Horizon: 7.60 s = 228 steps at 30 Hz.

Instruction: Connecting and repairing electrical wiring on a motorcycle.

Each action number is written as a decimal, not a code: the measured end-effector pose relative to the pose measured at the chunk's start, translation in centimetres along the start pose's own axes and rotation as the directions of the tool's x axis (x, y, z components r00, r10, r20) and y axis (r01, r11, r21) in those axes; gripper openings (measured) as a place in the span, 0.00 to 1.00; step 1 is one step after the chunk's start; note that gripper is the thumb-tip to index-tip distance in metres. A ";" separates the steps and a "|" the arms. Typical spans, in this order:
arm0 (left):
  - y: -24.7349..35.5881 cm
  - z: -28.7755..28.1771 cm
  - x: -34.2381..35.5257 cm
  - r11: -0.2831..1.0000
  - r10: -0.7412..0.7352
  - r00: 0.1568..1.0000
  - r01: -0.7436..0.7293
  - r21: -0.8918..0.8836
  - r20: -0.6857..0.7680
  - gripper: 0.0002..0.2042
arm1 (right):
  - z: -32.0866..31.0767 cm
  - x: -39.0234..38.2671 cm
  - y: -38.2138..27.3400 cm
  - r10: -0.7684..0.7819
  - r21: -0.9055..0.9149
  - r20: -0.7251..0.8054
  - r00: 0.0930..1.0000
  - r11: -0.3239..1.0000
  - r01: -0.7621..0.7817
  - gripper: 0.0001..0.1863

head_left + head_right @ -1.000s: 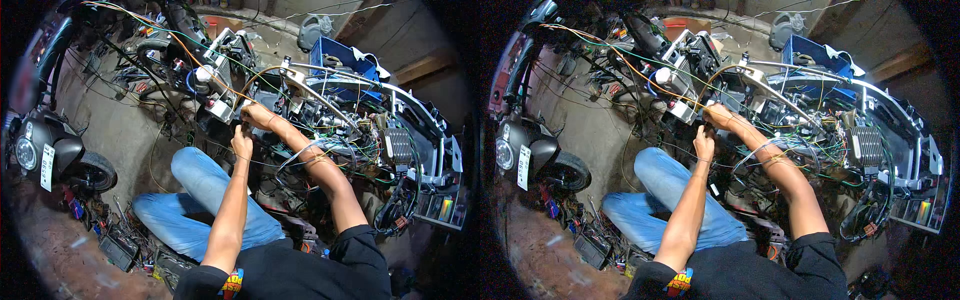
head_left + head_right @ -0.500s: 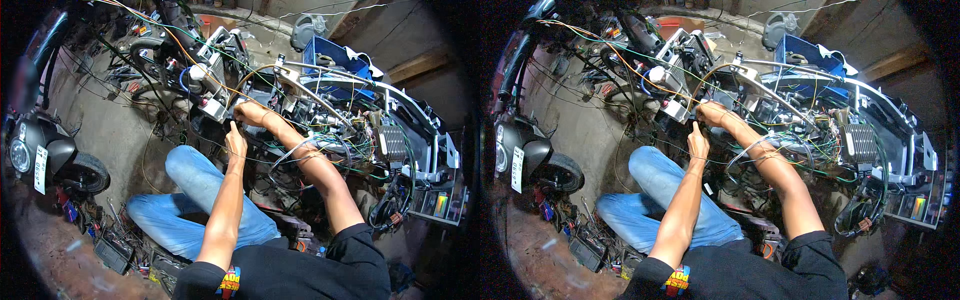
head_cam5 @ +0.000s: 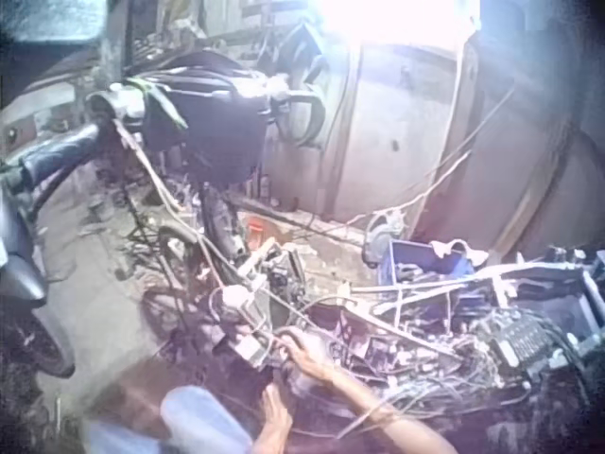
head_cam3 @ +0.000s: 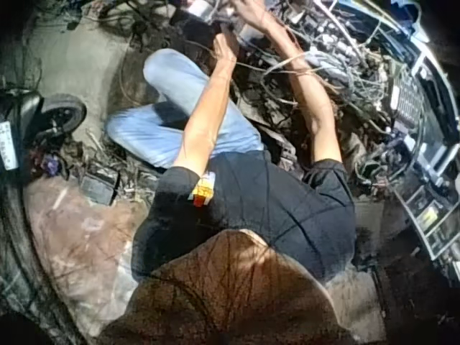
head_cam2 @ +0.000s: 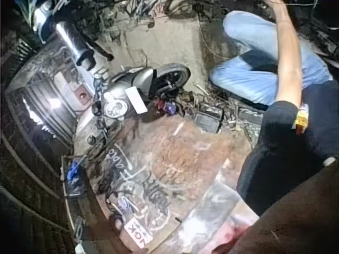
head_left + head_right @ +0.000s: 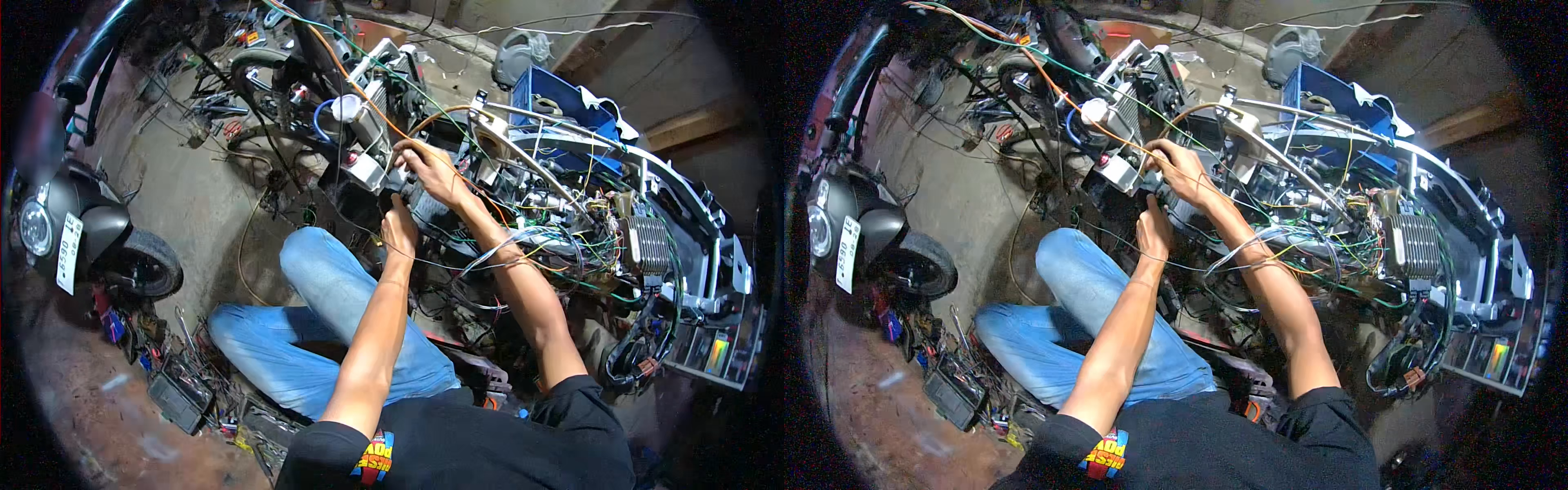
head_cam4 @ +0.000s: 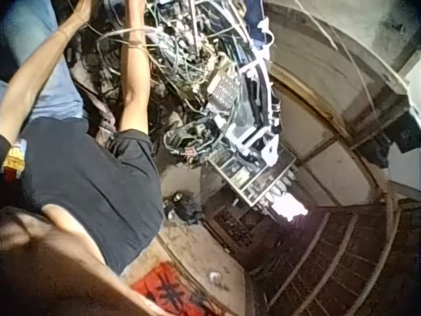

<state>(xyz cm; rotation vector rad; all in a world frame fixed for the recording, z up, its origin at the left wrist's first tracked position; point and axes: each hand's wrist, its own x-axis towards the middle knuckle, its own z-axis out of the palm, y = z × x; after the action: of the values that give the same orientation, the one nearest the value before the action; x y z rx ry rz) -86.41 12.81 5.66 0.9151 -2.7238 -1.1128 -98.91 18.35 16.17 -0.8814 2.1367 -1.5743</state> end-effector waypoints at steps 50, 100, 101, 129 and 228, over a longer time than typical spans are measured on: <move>1.4 1.1 -0.2 0.953 0.110 0.969 -0.040 0.299 -0.223 0.14 | -0.3 2.4 -3.9 0.016 -0.500 0.615 0.788 0.781 0.374 0.08; 1.3 1.0 0.1 0.974 0.067 0.984 -0.029 0.224 -0.165 0.16 | 0.1 2.8 -3.8 -0.063 -0.771 0.416 0.907 0.504 0.388 0.09; 1.2 1.0 0.1 0.974 0.067 0.984 -0.029 0.223 -0.167 0.16 | 0.3 2.8 -3.7 -0.095 -0.794 0.413 0.906 0.450 0.409 0.09; 1.0 -0.1 0.1 0.992 0.032 0.982 -0.008 0.129 -0.189 0.19 | 1.4 4.5 -2.0 0.087 -0.745 0.661 0.745 0.192 0.639 0.10; 0.6 -1.4 -0.2 0.917 0.237 0.967 -0.190 0.351 -0.096 0.10 | 3.1 3.2 -3.3 0.164 -0.884 0.457 0.874 0.190 0.426 0.10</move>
<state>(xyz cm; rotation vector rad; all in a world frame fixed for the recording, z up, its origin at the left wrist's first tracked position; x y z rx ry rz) -86.21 12.40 7.08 0.6681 -2.8606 -0.5300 -98.58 13.34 18.53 -1.6172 2.5309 0.3766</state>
